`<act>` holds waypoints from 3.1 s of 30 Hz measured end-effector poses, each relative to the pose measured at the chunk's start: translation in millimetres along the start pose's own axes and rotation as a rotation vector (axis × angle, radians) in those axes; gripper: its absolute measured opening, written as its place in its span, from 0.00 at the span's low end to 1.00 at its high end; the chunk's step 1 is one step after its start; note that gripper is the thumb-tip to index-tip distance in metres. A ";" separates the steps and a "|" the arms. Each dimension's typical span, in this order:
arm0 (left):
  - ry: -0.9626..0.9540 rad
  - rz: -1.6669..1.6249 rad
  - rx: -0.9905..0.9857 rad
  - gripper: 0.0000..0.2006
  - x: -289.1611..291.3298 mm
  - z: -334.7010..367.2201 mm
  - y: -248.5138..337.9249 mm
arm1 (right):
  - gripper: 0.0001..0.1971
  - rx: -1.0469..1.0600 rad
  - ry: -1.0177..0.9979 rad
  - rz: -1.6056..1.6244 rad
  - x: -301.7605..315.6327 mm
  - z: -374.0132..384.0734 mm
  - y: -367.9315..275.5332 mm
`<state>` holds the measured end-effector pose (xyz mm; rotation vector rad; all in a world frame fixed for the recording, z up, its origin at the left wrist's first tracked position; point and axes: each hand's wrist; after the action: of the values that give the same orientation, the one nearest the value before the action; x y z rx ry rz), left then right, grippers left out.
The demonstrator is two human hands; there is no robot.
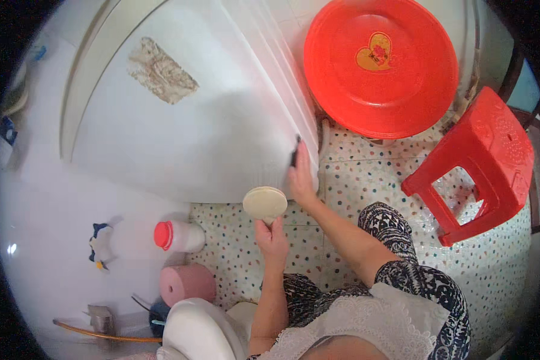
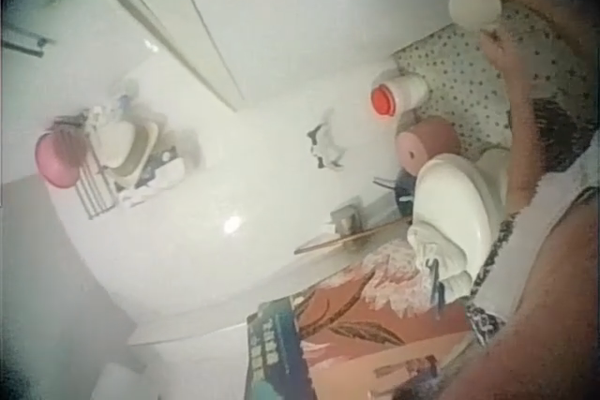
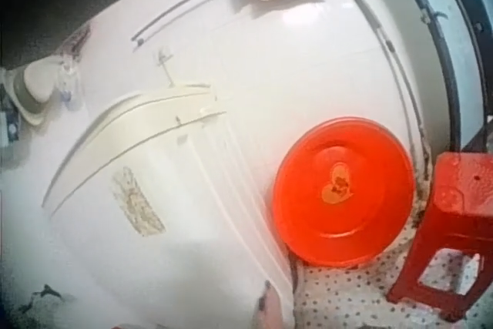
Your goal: Scrubbing and rinsing the exterior of a small washing machine in a bathroom.
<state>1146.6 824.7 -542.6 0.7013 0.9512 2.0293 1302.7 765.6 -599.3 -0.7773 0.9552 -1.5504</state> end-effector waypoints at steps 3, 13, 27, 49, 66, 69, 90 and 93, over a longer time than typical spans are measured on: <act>-0.119 0.111 -0.039 0.09 -16.1 9.9 17.2 | 0.32 -0.261 -0.024 0.019 23.6 -18.3 57.3; -0.458 0.478 -0.301 0.08 -53.4 83.6 102.9 | 0.27 -0.079 0.142 0.014 26.7 56.4 -37.4; -0.802 1.212 -0.849 0.23 -144.7 159.6 194.4 | 0.27 -0.206 -0.124 0.195 94.6 78.8 -54.4; -0.677 1.274 -1.014 0.17 -106.0 191.8 277.8 | 0.16 -0.240 -0.175 0.379 122.1 162.4 -175.3; -0.913 1.675 -0.979 0.16 -149.8 374.8 379.1 | 0.31 0.039 -0.231 0.287 79.3 239.9 -200.8; -0.985 1.566 -0.637 0.17 -172.1 404.6 404.4 | 0.30 -0.010 -0.181 0.432 74.4 264.6 -209.6; -0.876 0.449 -0.247 0.13 -222.5 538.2 453.6 | 0.25 -0.289 0.029 0.280 94.1 453.4 -397.9; -0.853 0.554 -0.265 0.12 -217.3 547.6 457.3 | 0.24 -0.277 0.023 0.317 96.7 450.5 -417.8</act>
<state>1477.1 662.6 106.0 1.6179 -0.0210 1.9190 1488.5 625.2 -22.6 -0.7581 1.2629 -1.1692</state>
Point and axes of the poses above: each hand's wrist, its own z-axis towards the middle knuckle, its own x-axis out of the back of the hand, y = z × x, and after that the axes turned 13 degrees about -x, right-handed
